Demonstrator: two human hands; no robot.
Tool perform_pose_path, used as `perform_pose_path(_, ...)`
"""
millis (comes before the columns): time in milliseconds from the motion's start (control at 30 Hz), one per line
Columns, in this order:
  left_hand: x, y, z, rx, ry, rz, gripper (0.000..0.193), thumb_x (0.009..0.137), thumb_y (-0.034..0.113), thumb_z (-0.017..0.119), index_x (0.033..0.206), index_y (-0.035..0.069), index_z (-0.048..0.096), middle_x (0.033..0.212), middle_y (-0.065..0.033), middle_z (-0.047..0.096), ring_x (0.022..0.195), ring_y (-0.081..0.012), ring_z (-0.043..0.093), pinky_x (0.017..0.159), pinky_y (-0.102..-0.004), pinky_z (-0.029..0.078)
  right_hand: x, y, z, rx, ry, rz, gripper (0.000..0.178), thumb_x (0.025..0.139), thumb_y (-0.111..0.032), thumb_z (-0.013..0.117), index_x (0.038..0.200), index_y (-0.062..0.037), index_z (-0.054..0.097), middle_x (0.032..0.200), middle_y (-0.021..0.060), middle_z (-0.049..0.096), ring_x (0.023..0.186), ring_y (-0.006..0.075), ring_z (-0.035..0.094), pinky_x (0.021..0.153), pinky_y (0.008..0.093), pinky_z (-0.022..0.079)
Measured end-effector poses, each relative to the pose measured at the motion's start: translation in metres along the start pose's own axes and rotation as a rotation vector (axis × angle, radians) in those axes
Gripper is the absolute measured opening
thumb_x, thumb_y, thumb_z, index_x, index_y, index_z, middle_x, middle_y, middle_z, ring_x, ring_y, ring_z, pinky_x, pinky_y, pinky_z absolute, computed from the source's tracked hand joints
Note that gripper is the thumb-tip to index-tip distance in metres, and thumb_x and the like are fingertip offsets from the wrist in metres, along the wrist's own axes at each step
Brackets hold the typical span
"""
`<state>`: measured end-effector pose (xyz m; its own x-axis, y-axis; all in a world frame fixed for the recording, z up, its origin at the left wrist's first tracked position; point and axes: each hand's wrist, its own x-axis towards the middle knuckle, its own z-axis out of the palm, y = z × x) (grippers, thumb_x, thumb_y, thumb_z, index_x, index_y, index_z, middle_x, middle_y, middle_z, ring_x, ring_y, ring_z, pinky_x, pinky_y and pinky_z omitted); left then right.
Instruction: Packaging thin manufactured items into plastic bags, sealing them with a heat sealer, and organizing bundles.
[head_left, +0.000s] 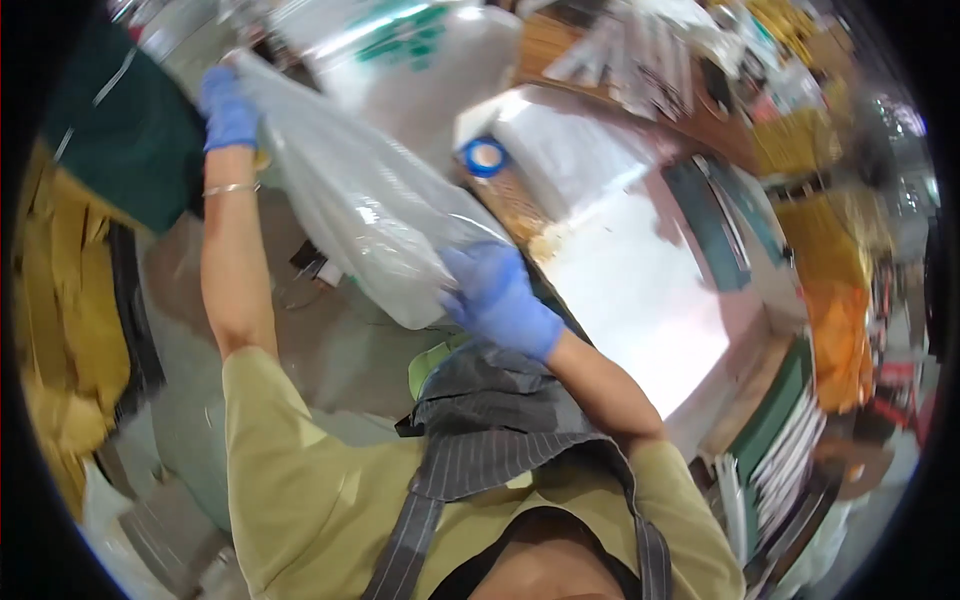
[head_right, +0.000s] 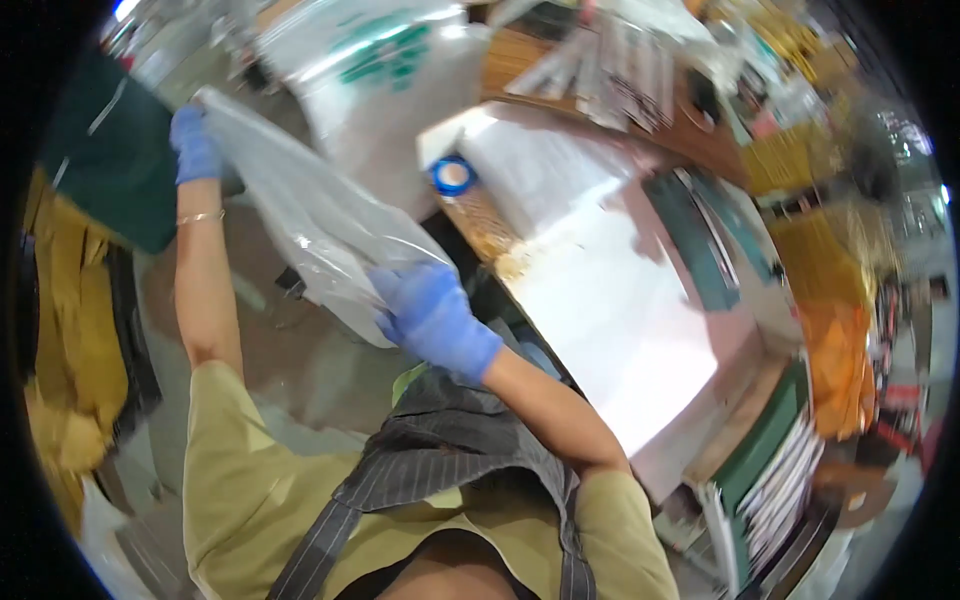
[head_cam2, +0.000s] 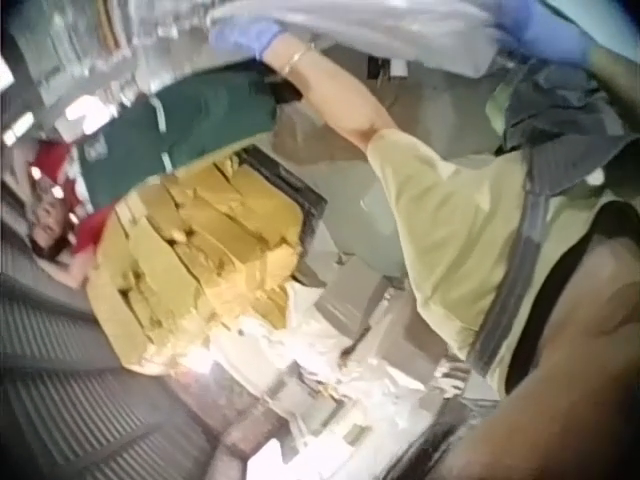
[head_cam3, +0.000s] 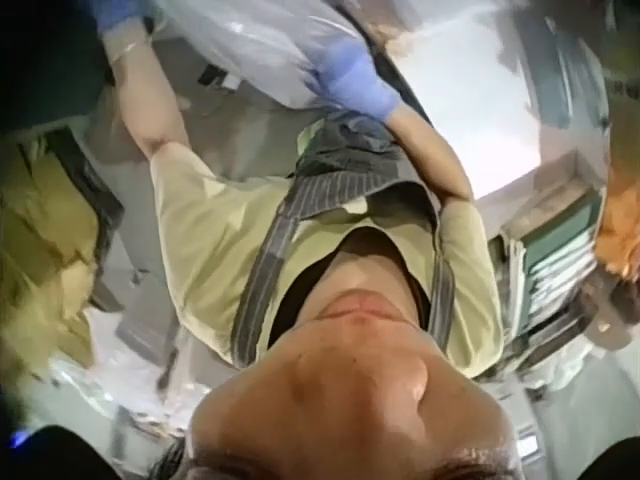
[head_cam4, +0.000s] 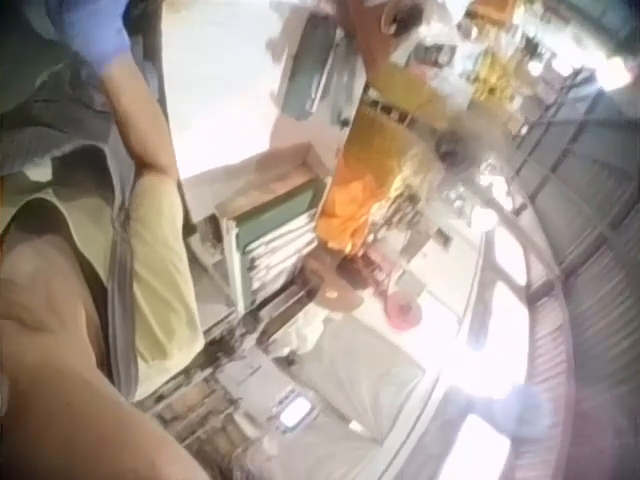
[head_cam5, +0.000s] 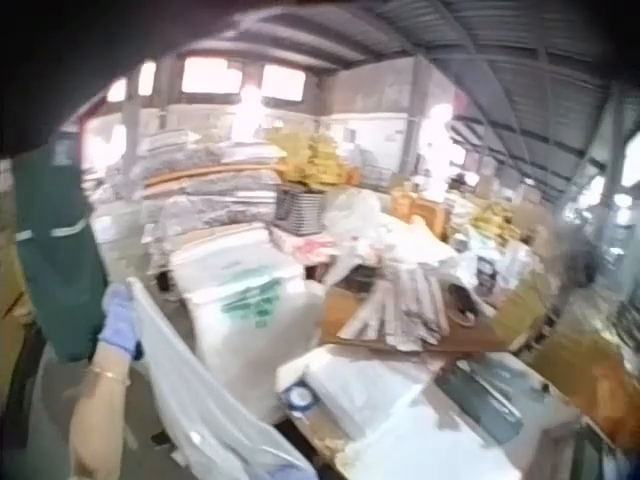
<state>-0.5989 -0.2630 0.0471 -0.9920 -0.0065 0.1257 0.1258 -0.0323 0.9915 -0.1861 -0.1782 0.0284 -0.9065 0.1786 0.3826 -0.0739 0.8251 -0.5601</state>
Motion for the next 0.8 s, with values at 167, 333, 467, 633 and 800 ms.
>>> perform_pose_path(167, -0.159, -0.026, 0.063, 0.199, -0.264, 0.527, 0.028, 0.087, 0.012, 0.042, 0.111, 0.000, 0.050, 0.114, -0.0131, 0.052, 0.105, -0.0215, 0.048, 0.086, -0.0329, 0.040, -0.018, 0.094, 0.039, -0.029, -0.015, 0.134, 0.033, 0.067, -0.025, 0.064, 0.088, -0.0013, 0.053, 0.074, 0.0158, 0.054, 0.071, 0.0349, 0.053, 0.066, 0.0415, 0.043)
perform_pose_path(333, -0.391, 0.028, 0.088, -0.080, -0.872, 0.846, 0.037, 0.082, 0.017, 0.049, 0.111, -0.005, 0.048, 0.119, -0.0208, 0.046, 0.105, -0.0299, 0.048, 0.091, -0.0367, 0.036, -0.076, 0.100, -0.045, -0.057, 0.515, 0.095, 0.046, 0.070, -0.031, 0.064, 0.104, -0.0036, 0.051, 0.096, 0.0160, 0.050, 0.090, 0.0349, 0.047, 0.079, 0.0400, 0.040)
perform_pose_path(467, -0.474, -0.029, 0.173, -0.260, -1.533, 0.420, 0.038, 0.078, 0.009, 0.052, 0.113, -0.005, 0.046, 0.122, -0.0171, 0.045, 0.110, -0.0258, 0.045, 0.095, -0.0335, 0.032, -0.199, 0.100, -0.100, -0.448, 0.917, 0.489, 0.040, 0.064, -0.012, 0.068, 0.100, -0.0048, 0.054, 0.096, 0.0123, 0.053, 0.090, 0.0326, 0.050, 0.078, 0.0385, 0.042)
perform_pose_path(633, -0.562, -0.138, 0.257, 0.226, -1.584, 0.531, 0.050, 0.079, 0.019, 0.056, 0.122, -0.001, 0.040, 0.125, -0.0173, 0.042, 0.114, -0.0281, 0.042, 0.096, -0.0348, 0.033, -0.430, 0.043, -0.205, -1.339, 1.319, 1.117, 0.035, 0.076, -0.013, 0.056, 0.107, -0.0004, 0.049, 0.104, 0.0177, 0.050, 0.098, 0.0346, 0.047, 0.083, 0.0388, 0.038)
perform_pose_path(800, -0.651, -0.144, 0.307, 0.336, -1.414, 1.060, 0.052, 0.082, 0.030, 0.052, 0.124, 0.002, 0.039, 0.128, -0.0168, 0.039, 0.115, -0.0292, 0.041, 0.096, -0.0359, 0.032, -0.602, 0.020, -0.230, -1.884, 1.438, 1.771, 0.041, 0.082, -0.026, 0.051, 0.116, -0.0033, 0.045, 0.112, 0.0208, 0.047, 0.104, 0.0352, 0.046, 0.090, 0.0383, 0.036)
